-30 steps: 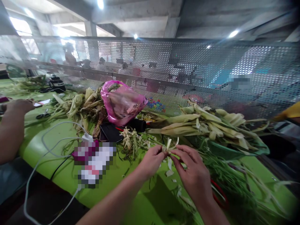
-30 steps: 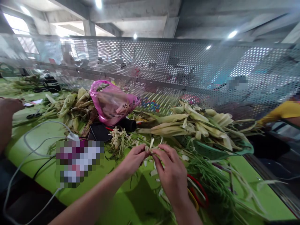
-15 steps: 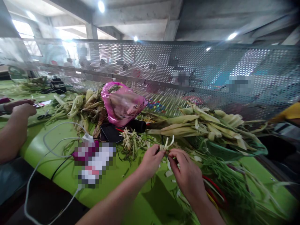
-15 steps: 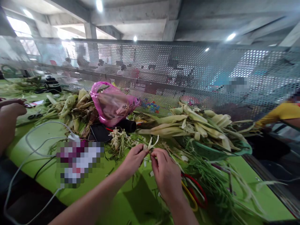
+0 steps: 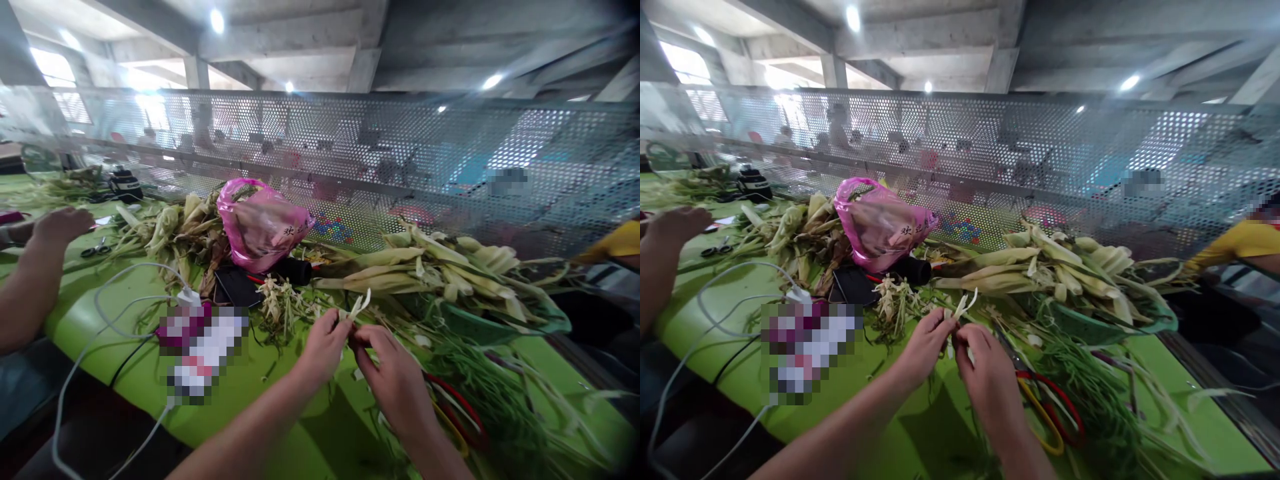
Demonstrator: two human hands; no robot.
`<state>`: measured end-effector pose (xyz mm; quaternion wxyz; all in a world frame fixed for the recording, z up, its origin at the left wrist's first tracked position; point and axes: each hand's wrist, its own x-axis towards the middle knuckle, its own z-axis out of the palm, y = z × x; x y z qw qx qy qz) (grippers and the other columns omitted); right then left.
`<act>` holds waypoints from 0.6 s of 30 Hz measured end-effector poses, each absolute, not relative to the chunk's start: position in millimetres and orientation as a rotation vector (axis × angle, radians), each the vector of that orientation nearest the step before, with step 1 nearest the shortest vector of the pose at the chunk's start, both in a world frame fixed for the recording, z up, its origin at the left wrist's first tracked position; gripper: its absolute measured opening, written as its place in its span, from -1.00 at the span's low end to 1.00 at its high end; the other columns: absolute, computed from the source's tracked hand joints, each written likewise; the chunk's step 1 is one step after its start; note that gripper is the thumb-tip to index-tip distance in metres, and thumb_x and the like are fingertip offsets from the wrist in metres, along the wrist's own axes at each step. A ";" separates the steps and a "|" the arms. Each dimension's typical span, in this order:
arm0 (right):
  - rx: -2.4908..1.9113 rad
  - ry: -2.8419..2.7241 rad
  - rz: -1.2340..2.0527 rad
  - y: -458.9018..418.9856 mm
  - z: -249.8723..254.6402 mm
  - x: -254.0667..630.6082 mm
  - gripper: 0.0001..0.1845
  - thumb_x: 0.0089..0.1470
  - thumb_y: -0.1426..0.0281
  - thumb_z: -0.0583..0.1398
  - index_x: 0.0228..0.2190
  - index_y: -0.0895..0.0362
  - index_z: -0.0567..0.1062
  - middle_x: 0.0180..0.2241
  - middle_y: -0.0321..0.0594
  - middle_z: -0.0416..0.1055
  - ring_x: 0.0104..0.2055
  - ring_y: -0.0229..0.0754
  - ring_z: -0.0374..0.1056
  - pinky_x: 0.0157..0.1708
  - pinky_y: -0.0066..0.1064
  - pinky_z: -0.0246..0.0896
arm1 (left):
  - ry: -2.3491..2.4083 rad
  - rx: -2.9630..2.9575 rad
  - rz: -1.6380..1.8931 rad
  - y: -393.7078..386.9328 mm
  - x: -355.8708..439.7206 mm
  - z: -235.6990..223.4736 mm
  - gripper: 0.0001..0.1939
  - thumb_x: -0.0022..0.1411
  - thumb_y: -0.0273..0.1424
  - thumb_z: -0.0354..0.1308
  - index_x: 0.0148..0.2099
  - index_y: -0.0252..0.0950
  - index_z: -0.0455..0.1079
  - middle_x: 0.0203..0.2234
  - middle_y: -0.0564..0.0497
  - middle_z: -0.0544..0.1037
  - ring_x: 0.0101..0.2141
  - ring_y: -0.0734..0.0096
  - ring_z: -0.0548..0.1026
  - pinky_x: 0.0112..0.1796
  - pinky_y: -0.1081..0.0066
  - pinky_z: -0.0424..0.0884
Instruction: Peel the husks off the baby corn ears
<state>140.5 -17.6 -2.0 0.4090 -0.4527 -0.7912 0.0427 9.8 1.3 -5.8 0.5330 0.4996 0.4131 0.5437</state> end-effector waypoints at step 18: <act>-1.001 -1.184 0.913 -9.1 0.9 153.7 -0.79 -0.08 0.26 0.34 -0.38 0.10 0.52 -0.46 -0.30 0.41 -0.52 -0.29 0.23 -0.51 -0.45 0.18 | 0.794 1.008 1.012 -3.6 8.4 -2.5 -0.82 0.10 -0.29 0.06 -0.43 -0.29 0.21 -0.64 0.19 0.13 -0.62 0.61 0.09 -0.56 0.50 0.06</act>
